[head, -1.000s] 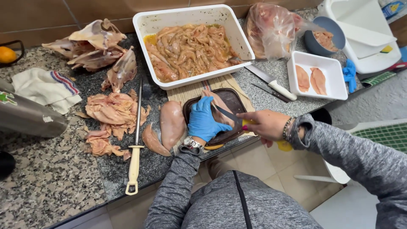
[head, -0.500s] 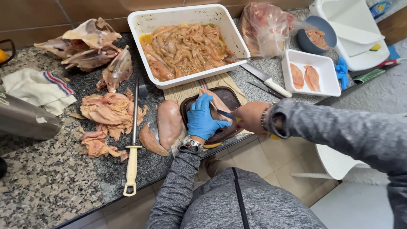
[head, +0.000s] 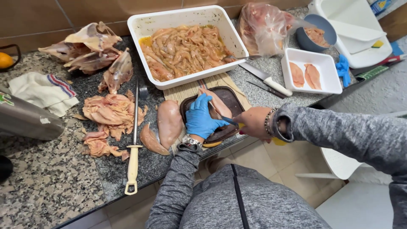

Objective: Slicing raw chicken breast and adding it to a marinade container.

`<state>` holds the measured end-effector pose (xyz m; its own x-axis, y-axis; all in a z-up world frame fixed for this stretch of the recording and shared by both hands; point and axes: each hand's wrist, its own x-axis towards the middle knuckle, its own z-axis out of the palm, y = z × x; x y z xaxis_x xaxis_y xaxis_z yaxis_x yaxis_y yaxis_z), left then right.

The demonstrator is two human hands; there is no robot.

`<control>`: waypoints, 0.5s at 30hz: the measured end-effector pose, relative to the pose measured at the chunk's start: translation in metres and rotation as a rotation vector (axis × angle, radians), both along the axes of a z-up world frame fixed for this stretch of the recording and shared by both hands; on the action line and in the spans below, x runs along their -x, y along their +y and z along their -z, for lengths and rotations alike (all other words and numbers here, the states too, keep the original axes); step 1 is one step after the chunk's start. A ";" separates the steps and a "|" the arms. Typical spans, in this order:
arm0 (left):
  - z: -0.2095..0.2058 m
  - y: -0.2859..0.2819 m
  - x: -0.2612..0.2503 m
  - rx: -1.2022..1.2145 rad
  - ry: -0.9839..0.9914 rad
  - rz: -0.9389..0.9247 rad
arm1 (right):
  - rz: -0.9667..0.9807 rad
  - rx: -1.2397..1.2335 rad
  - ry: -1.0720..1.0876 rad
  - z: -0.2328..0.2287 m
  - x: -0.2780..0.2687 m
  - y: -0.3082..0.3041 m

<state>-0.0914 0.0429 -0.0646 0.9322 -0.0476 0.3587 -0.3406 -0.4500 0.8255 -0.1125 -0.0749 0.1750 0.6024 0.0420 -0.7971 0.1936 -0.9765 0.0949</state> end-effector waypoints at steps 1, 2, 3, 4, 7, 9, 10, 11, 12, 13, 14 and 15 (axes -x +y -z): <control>0.001 0.001 -0.001 -0.002 0.003 0.004 | 0.004 -0.002 0.003 -0.003 0.002 0.004; 0.003 0.001 -0.001 -0.021 0.009 0.003 | 0.052 0.005 0.017 -0.006 0.005 0.008; 0.004 0.000 -0.001 -0.041 0.014 0.002 | 0.099 0.011 0.031 -0.008 0.008 0.012; -0.004 0.003 0.001 -0.047 0.015 0.011 | 0.107 0.006 0.033 0.008 0.011 -0.003; -0.015 0.012 -0.003 -0.112 0.089 0.042 | -0.007 -0.075 -0.060 0.041 0.018 -0.031; 0.000 0.012 -0.007 -0.163 0.053 0.104 | -0.083 -0.138 -0.138 0.045 0.030 -0.034; 0.007 0.012 -0.011 -0.164 0.056 0.113 | -0.074 -0.139 -0.136 0.063 0.041 -0.042; 0.014 0.013 -0.014 -0.172 0.010 0.145 | -0.087 -0.175 -0.197 0.081 0.051 -0.051; 0.020 0.014 -0.020 -0.180 -0.038 0.175 | -0.101 -0.212 -0.262 0.099 0.061 -0.058; 0.017 0.016 -0.019 -0.183 -0.038 0.181 | -0.094 -0.214 -0.263 0.104 0.073 -0.059; 0.013 0.018 -0.019 -0.178 0.015 0.227 | -0.099 -0.260 -0.337 0.109 0.083 -0.060; 0.009 0.020 -0.020 -0.173 0.069 0.272 | -0.103 -0.307 -0.412 0.114 0.093 -0.061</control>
<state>-0.0713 0.0625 -0.0736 0.8988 -0.3532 0.2596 -0.4134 -0.4861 0.7699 -0.2057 -0.1360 0.0613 0.8438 0.3117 -0.4368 0.2967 -0.9493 -0.1041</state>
